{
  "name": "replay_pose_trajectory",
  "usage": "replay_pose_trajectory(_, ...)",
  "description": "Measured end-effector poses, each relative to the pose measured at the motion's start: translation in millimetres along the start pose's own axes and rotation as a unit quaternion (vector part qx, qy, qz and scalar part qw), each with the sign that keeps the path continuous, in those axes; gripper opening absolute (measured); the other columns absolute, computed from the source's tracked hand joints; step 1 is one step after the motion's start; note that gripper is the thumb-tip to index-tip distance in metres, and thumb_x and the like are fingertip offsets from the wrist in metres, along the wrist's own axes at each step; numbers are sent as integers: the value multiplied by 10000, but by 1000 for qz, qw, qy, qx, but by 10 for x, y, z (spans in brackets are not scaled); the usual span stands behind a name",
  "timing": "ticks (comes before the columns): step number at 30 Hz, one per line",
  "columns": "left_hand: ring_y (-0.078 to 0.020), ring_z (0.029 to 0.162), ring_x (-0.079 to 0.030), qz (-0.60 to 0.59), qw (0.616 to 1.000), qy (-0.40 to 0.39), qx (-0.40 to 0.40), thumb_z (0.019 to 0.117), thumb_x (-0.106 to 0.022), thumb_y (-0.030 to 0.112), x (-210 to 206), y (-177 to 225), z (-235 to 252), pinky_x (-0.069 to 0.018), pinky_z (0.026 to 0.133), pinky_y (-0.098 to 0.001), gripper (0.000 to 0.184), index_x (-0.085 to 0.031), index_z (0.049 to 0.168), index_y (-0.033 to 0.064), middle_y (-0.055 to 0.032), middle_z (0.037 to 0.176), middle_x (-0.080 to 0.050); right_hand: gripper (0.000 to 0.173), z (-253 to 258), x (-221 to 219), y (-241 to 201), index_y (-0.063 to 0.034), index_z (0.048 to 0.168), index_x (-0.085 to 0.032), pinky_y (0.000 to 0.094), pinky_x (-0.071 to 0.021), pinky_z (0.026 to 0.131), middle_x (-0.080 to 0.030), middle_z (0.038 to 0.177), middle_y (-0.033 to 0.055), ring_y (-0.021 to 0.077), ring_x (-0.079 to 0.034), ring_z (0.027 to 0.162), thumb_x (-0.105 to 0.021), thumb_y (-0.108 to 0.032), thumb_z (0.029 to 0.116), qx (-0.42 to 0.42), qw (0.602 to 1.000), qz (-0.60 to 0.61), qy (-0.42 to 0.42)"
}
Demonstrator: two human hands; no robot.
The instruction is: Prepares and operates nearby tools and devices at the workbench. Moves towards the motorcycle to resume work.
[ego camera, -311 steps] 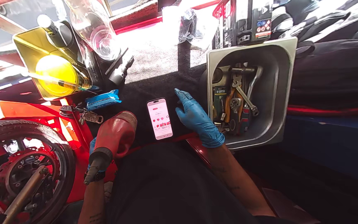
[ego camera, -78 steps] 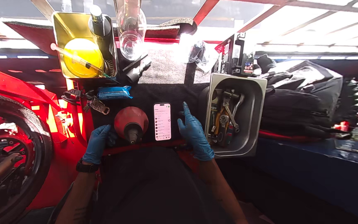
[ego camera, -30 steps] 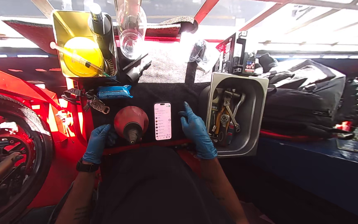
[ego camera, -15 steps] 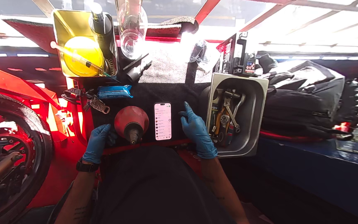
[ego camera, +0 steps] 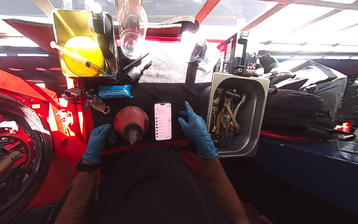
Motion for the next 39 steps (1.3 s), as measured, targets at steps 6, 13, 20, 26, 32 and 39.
replay_pose_trajectory(6, -71, 490, -634, -4, 1000, -4, 2, 1110, -371, 125, 22, -45, 31, -539, 464, -208, 371, -659, 888, 51, 3, 629, -686, 918, 15, -35, -33, -180, 1641, -277, 528, -471, 1038, -681, 1329, 75, 320, -623, 1220, -727, -492, 905, -23, 999, -35, -3)
replay_pose_trajectory(13, -75, 488, -638, -8, 1000, 1, 6, 1110, -373, 126, 23, -50, 25, -539, 460, -209, 369, -656, 884, 52, 0, 630, -690, 961, 34, -37, -81, -184, 1646, -262, 535, -466, 1029, -687, 1303, 97, 334, -626, 1205, -746, -508, 881, -29, 997, -71, 0)
replay_pose_trajectory(20, -74, 485, -629, -6, 1000, -2, 4, 1108, -377, 125, 23, -55, 29, -540, 465, -211, 366, -658, 886, 51, 4, 631, -686, 972, 25, -35, -111, -185, 1646, -259, 545, -450, 1054, -680, 1316, 107, 344, -620, 1216, -756, -506, 874, -30, 996, -79, -2)
replay_pose_trajectory(26, -74, 490, -632, -7, 1000, -3, 2, 1108, -379, 133, 20, -54, 29, -541, 466, -213, 368, -658, 880, 55, 4, 632, -688, 977, 17, -31, -105, -190, 1647, -256, 542, -448, 1055, -682, 1314, 99, 344, -622, 1211, -759, -507, 872, -27, 997, -76, 2)
replay_pose_trajectory(32, -73, 482, -631, -7, 1000, -1, 0, 1105, -378, 129, 23, -55, 30, -541, 462, -213, 368, -659, 881, 49, 0, 630, -690, 976, 18, -32, -104, -187, 1647, -255, 547, -441, 1063, -678, 1322, 105, 345, -618, 1220, -763, -496, 872, -25, 997, -74, -2)
replay_pose_trajectory(39, -72, 484, -629, -4, 1000, -3, 1, 1106, -385, 125, 29, -60, 36, -538, 459, -209, 354, -660, 898, 45, 2, 634, -687, 973, 16, -32, -109, -184, 1646, -259, 536, -448, 1054, -676, 1325, 103, 346, -616, 1222, -762, -495, 874, -25, 996, -80, -3)
Point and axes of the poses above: each hand's wrist, its own z-axis towards the middle knuckle, its own x-axis out of the back of the hand, y = z × x, the point moved 8 cm from there along z, towards the middle knuckle
